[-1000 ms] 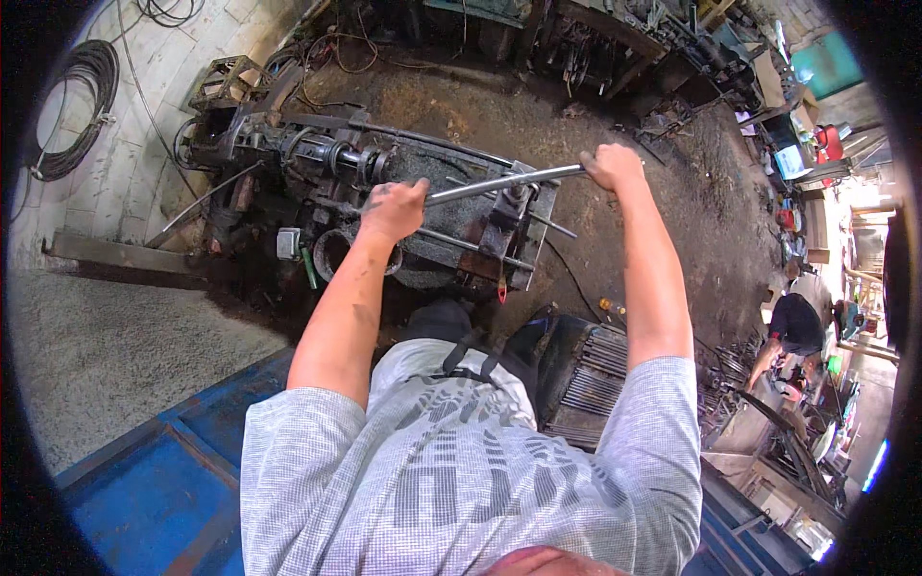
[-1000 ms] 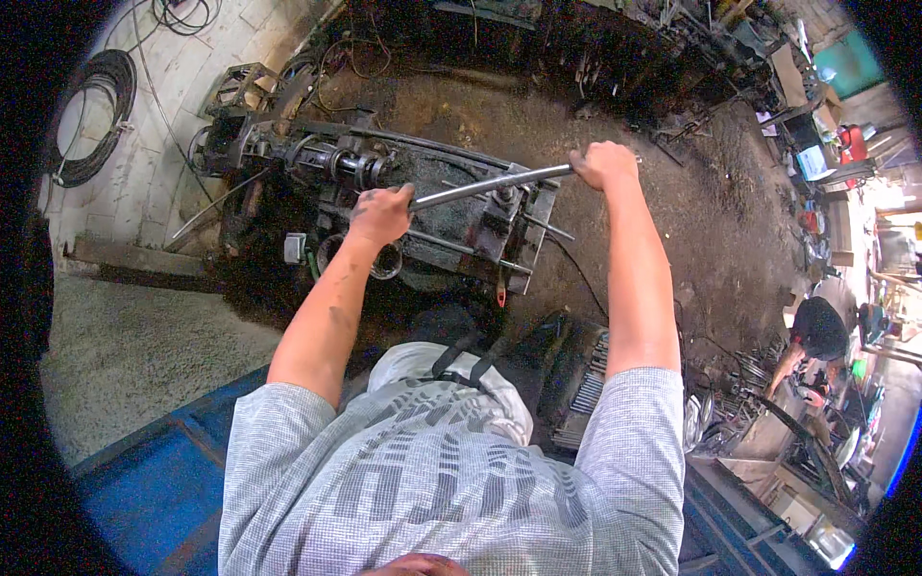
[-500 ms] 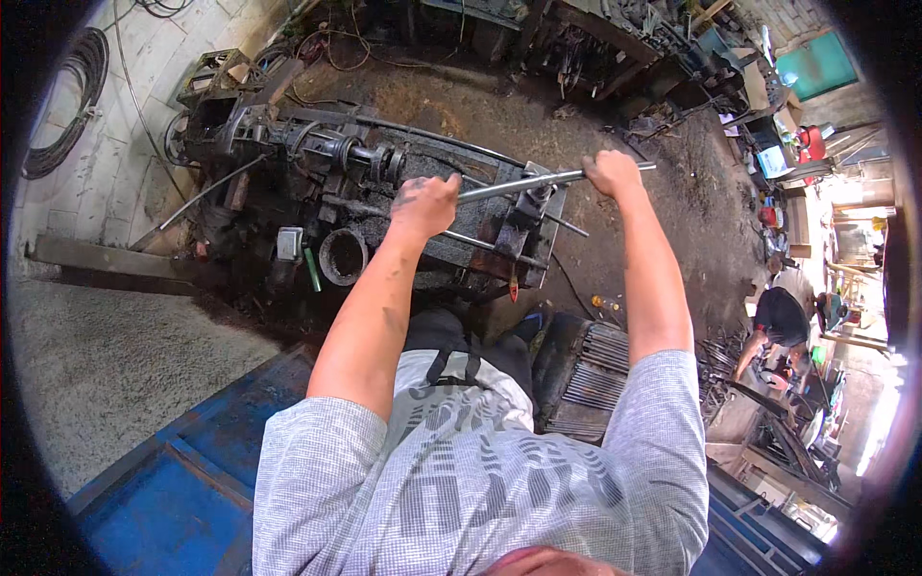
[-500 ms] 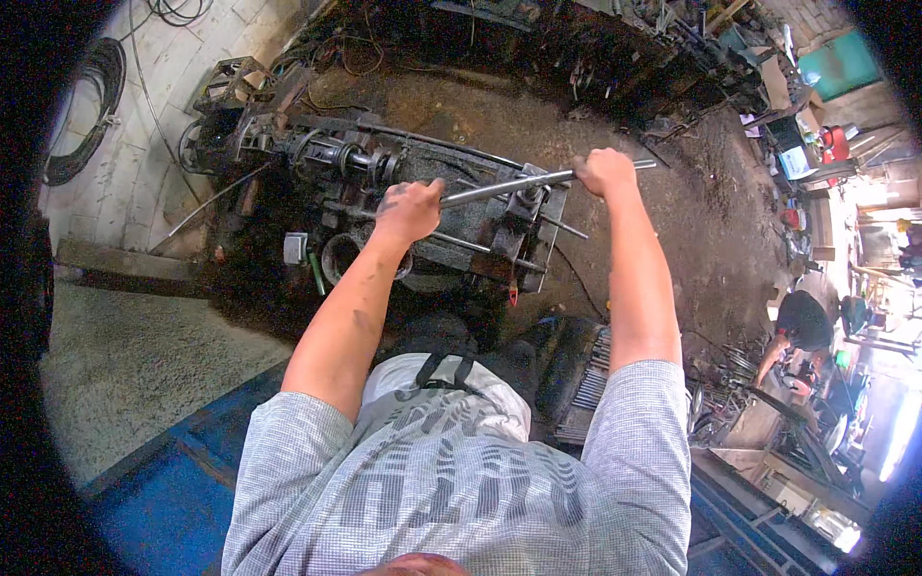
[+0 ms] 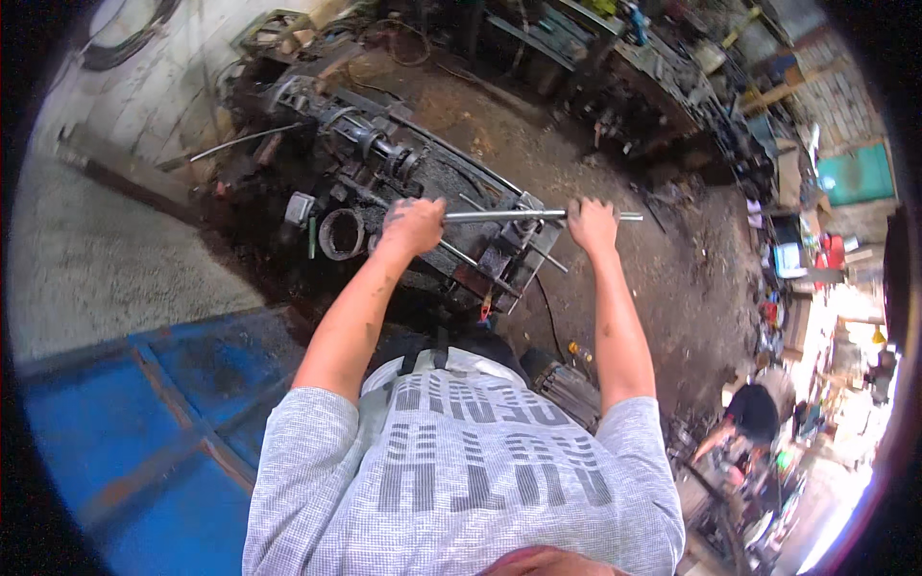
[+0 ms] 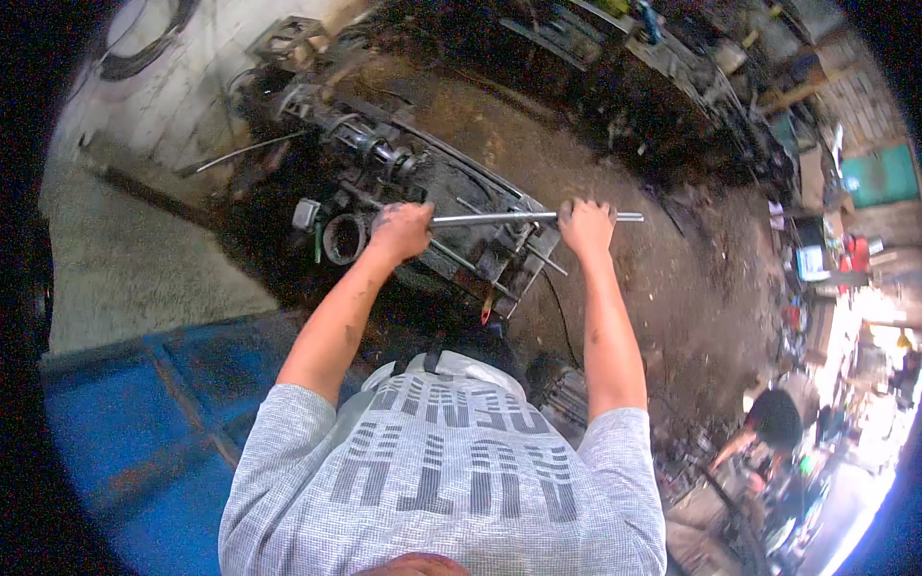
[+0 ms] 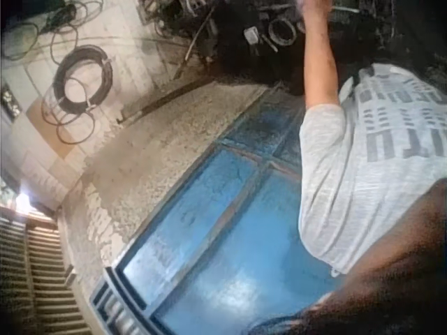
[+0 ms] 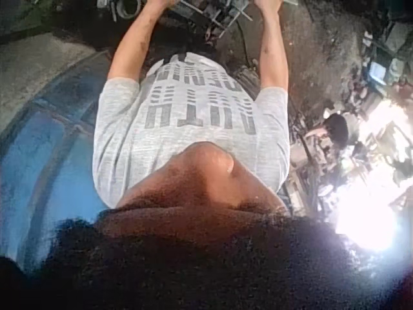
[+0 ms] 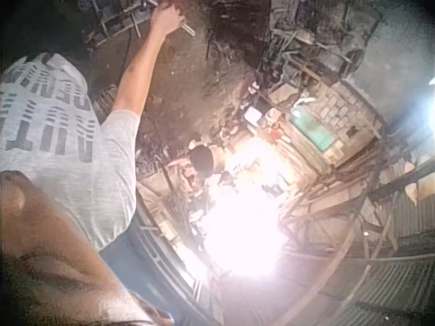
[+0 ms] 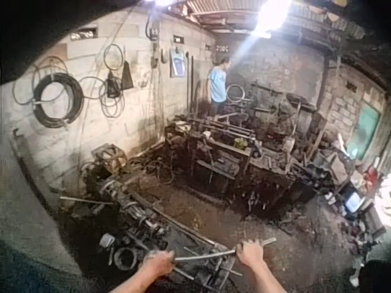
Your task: Using a lathe machine to thread and cut a long metal rod.
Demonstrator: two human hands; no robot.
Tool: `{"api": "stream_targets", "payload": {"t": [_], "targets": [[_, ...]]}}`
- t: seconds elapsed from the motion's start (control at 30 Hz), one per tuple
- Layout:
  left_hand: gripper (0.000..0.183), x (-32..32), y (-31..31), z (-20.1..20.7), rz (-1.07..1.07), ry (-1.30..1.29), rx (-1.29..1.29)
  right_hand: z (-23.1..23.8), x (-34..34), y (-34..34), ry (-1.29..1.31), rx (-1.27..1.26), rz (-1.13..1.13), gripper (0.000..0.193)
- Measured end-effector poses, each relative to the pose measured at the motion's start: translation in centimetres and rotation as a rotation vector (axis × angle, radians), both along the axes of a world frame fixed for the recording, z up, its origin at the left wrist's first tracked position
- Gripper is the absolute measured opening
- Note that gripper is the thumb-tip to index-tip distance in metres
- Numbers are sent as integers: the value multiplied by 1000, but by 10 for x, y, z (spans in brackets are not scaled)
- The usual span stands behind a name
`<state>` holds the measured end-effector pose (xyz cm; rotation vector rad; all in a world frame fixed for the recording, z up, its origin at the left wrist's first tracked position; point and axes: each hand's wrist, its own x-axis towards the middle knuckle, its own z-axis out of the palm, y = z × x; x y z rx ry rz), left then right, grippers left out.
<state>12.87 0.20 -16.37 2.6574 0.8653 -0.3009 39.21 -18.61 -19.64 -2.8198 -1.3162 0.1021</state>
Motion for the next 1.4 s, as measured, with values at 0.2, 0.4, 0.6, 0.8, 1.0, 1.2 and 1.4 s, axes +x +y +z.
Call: {"api": "stream_targets", "payload": {"t": [0.2, 0.4, 0.6, 0.8, 1.0, 1.2, 1.4], "targets": [[22, -19, -33, -15, 120, -311, 208, 8, -57, 49, 342, 346, 316, 36], [36, -24, -52, -13, 183, -328, 309, 18, -145, 80, 244, 278, 659, 26], [45, -67, -49, -5, 365, -441, 227, -3, -177, 118, 278, 324, 824, 27], [24, -162, 15, -20, 832, -730, 24, 25, -242, 177, 625, 337, 857, 35], [22, -220, 161, -34, 1065, -1132, -68, 16, -314, 309, 1214, 388, 609, 40], [29, -245, 274, -5, 910, -1237, -315, -1, -369, 448, 2032, 397, -190, 34], [24, -273, 321, 2, 681, -1174, -363, 9, -403, 497, 2102, 670, -549, 23]]}}
